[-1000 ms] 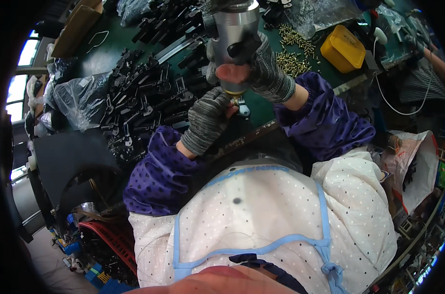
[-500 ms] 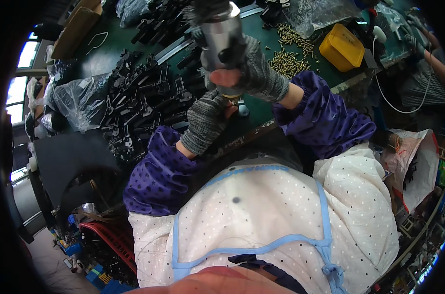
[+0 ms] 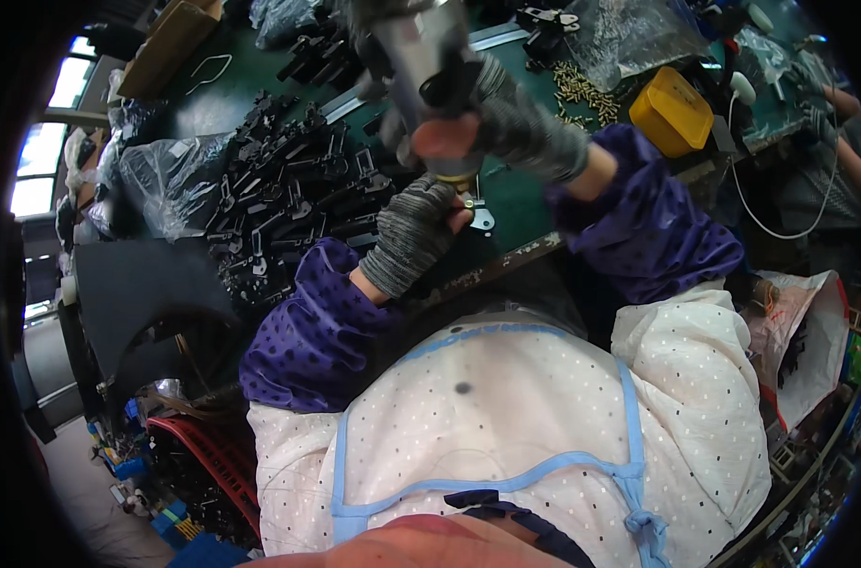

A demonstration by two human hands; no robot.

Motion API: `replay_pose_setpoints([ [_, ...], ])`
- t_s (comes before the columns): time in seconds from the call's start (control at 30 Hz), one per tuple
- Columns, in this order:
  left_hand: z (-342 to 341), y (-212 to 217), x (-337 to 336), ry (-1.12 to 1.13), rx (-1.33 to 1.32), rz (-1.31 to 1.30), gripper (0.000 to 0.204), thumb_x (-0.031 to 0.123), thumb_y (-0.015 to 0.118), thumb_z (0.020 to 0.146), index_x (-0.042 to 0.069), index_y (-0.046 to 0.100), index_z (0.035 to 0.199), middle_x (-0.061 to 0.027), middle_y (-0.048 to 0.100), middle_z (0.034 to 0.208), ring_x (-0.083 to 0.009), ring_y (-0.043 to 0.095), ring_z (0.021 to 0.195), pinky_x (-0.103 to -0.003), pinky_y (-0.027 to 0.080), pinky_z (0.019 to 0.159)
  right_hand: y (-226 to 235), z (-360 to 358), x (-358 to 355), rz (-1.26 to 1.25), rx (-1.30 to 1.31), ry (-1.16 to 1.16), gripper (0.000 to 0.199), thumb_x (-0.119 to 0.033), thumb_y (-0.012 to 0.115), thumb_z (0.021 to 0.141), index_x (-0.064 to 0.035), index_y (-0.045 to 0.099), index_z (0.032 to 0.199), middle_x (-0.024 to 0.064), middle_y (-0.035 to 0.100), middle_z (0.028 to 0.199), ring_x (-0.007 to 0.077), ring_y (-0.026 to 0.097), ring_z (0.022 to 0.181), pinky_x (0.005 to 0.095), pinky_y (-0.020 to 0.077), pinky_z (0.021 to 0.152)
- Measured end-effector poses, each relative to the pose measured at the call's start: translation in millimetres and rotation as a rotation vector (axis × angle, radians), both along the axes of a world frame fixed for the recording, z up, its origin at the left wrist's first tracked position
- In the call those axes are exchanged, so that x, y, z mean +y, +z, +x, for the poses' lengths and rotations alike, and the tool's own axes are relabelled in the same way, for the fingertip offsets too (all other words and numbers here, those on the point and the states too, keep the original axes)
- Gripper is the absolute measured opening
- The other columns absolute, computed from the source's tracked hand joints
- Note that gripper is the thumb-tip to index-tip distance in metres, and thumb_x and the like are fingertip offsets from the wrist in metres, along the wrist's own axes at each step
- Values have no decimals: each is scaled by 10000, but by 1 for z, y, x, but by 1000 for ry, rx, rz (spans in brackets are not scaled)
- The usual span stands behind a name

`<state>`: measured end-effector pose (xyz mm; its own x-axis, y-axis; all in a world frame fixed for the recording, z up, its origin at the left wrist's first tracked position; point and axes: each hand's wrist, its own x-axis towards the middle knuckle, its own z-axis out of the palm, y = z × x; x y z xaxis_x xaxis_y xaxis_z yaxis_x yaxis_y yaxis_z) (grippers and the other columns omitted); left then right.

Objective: Assembling black plastic components by inserting pins and using a pneumatic power screwdriver at a manual workstation.

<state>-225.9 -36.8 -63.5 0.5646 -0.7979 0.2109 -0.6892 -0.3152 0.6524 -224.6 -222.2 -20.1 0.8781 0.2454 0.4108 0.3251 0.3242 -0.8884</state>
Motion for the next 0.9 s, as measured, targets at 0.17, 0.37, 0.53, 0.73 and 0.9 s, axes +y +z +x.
replay_pose_setpoints([
  [0.17, 5, 27, -5, -119, -296, 189, 781, 287, 761, 456, 164, 447, 1160, -167, 287, 1274, -418, 238, 1177, -503, 267, 915, -34, 37, -21, -420, 159, 23, 634, -281, 645, 709, -18, 344, 1202, 151, 440, 1160, 227, 488, 1012, 310, 428, 825],
  [0.37, 22, 7, -36, -181, -538, 455, 694, 317, 693, 518, 232, 460, 1167, -153, 340, 1213, -392, 317, 1110, -543, 324, 815, -97, 87, -13, -1319, -399, -464, 462, -305, 604, 716, -73, 495, 1101, 159, 510, 1086, 268, 503, 982, 358, 388, 849],
  [0.53, 48, 3, -44, -276, -588, 330, 445, 315, 569, 662, 243, 516, 1097, -102, 473, 1055, -340, 435, 970, -524, 345, 765, -52, 83, -26, -1130, 30, -433, 389, -228, 653, 642, -41, 536, 962, 162, 505, 947, 296, 487, 920, 360, 399, 793],
  [0.73, 84, 17, -93, -75, -551, 152, 308, 302, 474, 760, 248, 543, 1056, -117, 437, 1147, -342, 372, 1092, -521, 280, 873, -53, 99, -125, -846, 227, -1015, 378, -181, 716, 580, -33, 554, 887, 147, 540, 853, 253, 537, 809, 331, 431, 723],
  [0.9, 180, 14, -144, 179, -1031, -130, 438, 338, 510, 727, 250, 452, 1153, -128, 357, 1237, -357, 339, 1124, -567, 260, 869, -34, 145, -151, -169, 533, -945, 422, -206, 699, 632, -32, 516, 970, 98, 569, 852, 175, 554, 706, 313, 465, 554],
])
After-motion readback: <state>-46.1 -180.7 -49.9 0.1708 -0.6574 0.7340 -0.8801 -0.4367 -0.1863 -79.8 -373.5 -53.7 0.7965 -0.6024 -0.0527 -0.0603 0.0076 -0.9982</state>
